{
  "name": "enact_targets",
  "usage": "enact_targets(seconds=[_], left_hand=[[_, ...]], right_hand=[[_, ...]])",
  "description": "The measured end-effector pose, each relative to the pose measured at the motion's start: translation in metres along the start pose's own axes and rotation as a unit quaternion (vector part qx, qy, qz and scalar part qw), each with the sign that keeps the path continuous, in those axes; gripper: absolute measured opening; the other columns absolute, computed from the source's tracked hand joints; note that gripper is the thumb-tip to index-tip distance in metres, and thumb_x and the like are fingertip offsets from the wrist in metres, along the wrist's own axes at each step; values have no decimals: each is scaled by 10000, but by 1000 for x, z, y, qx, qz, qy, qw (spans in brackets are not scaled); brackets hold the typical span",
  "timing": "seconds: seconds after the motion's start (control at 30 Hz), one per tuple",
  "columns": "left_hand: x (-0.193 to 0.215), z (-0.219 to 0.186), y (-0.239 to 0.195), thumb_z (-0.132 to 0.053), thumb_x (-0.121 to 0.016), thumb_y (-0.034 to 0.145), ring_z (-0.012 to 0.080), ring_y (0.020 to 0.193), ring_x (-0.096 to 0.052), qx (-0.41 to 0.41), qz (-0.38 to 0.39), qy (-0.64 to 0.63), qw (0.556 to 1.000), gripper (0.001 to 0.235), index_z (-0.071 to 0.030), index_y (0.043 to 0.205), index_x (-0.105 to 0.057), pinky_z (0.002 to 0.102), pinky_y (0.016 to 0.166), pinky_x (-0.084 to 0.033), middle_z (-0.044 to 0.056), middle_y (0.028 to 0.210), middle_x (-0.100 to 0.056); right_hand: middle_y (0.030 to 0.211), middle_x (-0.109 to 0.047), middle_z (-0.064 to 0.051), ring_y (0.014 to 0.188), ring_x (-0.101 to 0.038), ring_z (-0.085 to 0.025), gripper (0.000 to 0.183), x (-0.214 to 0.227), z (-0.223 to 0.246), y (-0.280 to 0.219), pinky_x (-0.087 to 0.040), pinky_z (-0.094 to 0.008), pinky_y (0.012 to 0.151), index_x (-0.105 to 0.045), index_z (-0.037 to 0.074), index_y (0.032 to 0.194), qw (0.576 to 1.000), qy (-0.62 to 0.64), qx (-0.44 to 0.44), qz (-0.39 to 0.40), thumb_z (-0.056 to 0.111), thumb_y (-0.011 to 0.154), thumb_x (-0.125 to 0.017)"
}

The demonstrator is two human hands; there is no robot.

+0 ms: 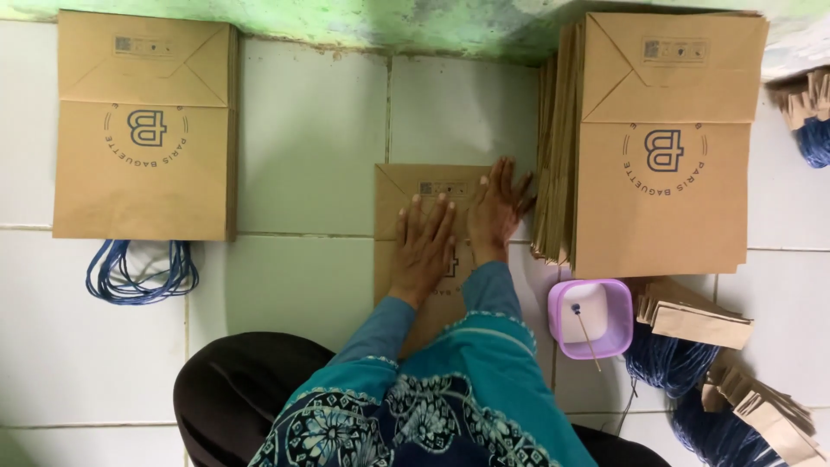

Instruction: The person sits on the floor and assembles brown paper bags by inserting blue rope handles into the bag's holes. They use a small stick to apply adhesive from a purple container to secure the handles, then fold and press the bag's top flap closed.

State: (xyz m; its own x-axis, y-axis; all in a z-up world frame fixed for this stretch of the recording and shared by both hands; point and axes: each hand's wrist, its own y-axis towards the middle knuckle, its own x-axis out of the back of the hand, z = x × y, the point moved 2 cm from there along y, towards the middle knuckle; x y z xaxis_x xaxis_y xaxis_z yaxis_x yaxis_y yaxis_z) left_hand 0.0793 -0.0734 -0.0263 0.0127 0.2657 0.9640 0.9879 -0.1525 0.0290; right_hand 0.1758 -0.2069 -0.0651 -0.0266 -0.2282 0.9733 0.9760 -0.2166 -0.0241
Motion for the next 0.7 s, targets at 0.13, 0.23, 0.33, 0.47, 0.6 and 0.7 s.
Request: enact_targets(seconds=[0.13,0.23,0.33,0.47,0.6,0.7], left_hand=[[-1,-1,-4,-395,-298,1101,383,1551,-98,2,-12,-5,1000,570,-257,1638,-164,552,1241,-75,-1,1701,-136],[7,-3,-1,-329,-295,1079,390,1551,-63,2,30,-7,1000,578,-239,1635,-166,548,1247,-42,9,1712,-80],[10,-3,-5,-365,-269,1074,391,1553,10,-1,65,-1,998,598,-221,1640,-137,543,1240,4,22,1717,-31],[-15,6,-4,-282,-325,1056,345,1522,-215,4,-72,-21,997,555,-123,1587,-295,496,1243,-97,101,1677,-221],[-1,8,-3,-271,-398,1058,353,1512,-278,74,-100,-1,992,578,-37,1578,-299,504,1242,-140,185,1641,-289],[18,22,13,-316,-375,1090,377,1536,-204,135,-70,7,988,586,-10,1581,-275,544,1236,-126,210,1650,-254]], right_hand=[[1726,-188,-81,1576,-71,-425,596,-4,-1,-28,-40,-633,1253,-238,154,1656,999,24,14,39,430,1128,-238],[1652,-368,-112,1529,-262,-420,501,-4,2,-64,-187,-641,1219,-414,154,1587,992,-8,114,-56,307,1110,-428],[1598,-467,-90,1522,-314,-371,453,-7,-1,-86,-163,-585,1231,-535,149,1514,988,41,136,-65,340,1119,-423],[1633,-419,-10,1542,-267,-326,449,1,-3,-91,-93,-565,1250,-521,248,1532,984,84,143,-64,367,1103,-465],[1606,-465,8,1543,-285,-289,445,-2,-3,-90,-61,-525,1258,-555,271,1510,982,70,149,-94,403,1089,-494],[1614,-455,7,1554,-265,-272,460,-3,-1,-91,-29,-518,1259,-556,257,1507,982,87,142,-93,418,1082,-487]])
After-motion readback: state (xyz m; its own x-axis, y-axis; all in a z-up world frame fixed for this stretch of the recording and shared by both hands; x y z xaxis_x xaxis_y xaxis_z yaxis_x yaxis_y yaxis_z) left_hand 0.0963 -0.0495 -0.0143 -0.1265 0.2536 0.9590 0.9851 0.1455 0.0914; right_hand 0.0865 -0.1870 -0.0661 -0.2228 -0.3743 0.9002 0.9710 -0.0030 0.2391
